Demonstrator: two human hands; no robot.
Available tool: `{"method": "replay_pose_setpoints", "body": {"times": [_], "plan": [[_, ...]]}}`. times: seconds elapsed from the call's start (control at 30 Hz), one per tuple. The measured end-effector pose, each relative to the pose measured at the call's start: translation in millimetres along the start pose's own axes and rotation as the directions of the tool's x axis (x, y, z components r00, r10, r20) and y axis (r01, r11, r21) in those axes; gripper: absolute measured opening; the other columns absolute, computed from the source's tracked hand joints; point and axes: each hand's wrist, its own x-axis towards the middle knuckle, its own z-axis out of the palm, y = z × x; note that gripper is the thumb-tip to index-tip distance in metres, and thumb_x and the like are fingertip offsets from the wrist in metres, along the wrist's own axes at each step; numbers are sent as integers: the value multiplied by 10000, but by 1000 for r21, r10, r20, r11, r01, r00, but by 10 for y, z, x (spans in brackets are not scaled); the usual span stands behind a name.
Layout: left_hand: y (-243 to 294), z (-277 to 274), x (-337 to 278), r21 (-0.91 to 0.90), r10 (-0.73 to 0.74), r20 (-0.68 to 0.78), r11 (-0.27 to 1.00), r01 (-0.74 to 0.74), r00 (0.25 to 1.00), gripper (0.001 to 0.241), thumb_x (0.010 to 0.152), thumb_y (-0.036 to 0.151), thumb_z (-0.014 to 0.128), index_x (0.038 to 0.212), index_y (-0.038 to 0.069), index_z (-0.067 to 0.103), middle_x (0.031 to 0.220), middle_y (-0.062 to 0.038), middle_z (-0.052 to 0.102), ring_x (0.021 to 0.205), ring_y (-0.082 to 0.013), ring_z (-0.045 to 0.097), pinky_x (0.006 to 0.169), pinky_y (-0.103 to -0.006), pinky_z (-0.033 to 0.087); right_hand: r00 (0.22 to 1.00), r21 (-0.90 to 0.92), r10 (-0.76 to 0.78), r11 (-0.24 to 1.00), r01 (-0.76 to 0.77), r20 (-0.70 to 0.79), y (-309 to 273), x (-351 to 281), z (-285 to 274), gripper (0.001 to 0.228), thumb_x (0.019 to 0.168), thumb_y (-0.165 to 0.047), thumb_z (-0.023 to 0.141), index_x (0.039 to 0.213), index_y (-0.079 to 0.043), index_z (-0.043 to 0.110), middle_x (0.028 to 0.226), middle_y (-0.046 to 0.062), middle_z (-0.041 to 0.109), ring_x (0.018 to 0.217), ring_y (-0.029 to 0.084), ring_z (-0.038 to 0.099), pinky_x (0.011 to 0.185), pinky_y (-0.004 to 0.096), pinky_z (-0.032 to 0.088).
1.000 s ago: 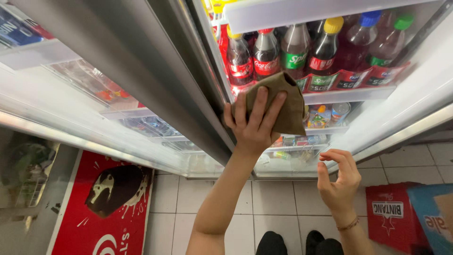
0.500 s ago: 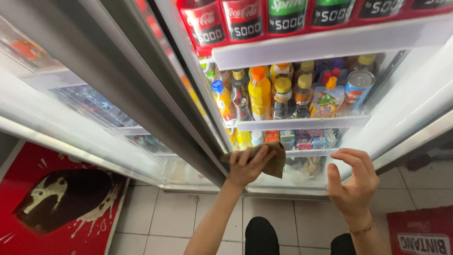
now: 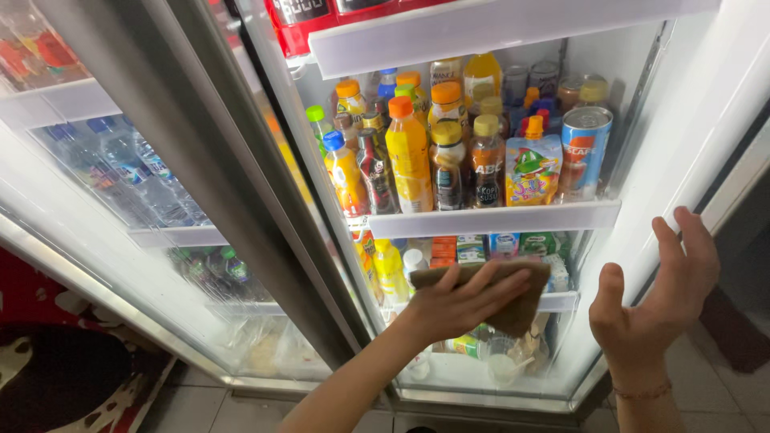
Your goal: The person scans packaged snacks with a barcode scanner and places them on a shelf. Then the person sprays a cleaning solution on a glass-door refrigerator and wipes the glass with a cloth.
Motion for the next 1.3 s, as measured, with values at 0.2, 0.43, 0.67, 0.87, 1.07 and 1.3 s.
{"method": "replay_pose_setpoints", "body": {"times": [0.2,0.43,0.67,0.87,1.07,1.3], "plan": [[-445,10,97,-145,-670,-277,738,659,689,545,967,213,587,1496,88,544,1610,-140,431,1474,-380,356,1168,-494,222,999,-109,18,994,-13,44,172,-150,-31,635,1064,-299,512,1532,121,427,1655,356,335,1544,498,320,1279,577,281],[-481,58,1444,-129,-393,-185,918,375,901,639,1025,91,575,1638,191,425,1717,-15,314,1613,-258,295,1286,-488,186,999,-67,25,997,-23,28,293,-114,-60,666,1118,-311,353,1571,173,296,1626,427,306,1558,555,330,1326,565,305],[87,-32,525,-47,28,-77,998,-32,997,513,1085,231,528,1594,175,508,1671,-9,411,1543,-195,381,1246,-461,226,996,-38,74,997,-72,55,276,-71,-207,671,1149,-354,293,1567,171,299,1579,387,399,1494,502,429,1253,511,381],[-549,-7,1347,-213,-642,-314,765,607,699,647,994,115,643,1600,172,425,1697,-9,330,1605,-280,280,1280,-503,174,997,-108,38,994,-31,62,357,-47,-248,649,1132,-339,330,1523,178,366,1542,391,436,1442,504,466,1203,502,411],[-100,110,1930,-103,-135,-168,988,119,977,612,1046,93,585,1637,190,464,1720,-6,336,1605,-236,293,1308,-472,178,998,-102,46,994,-41,45,334,-12,-248,619,1137,-313,341,1523,169,385,1512,379,467,1435,501,483,1206,508,413],[324,109,844,-70,-227,-177,973,218,958,522,999,181,544,1519,195,590,1633,3,452,1528,-232,383,1271,-477,232,984,255,172,950,-180,53,401,-135,-469,581,1118,-335,372,1489,105,451,1521,318,511,1454,431,503,1218,485,401]]}}
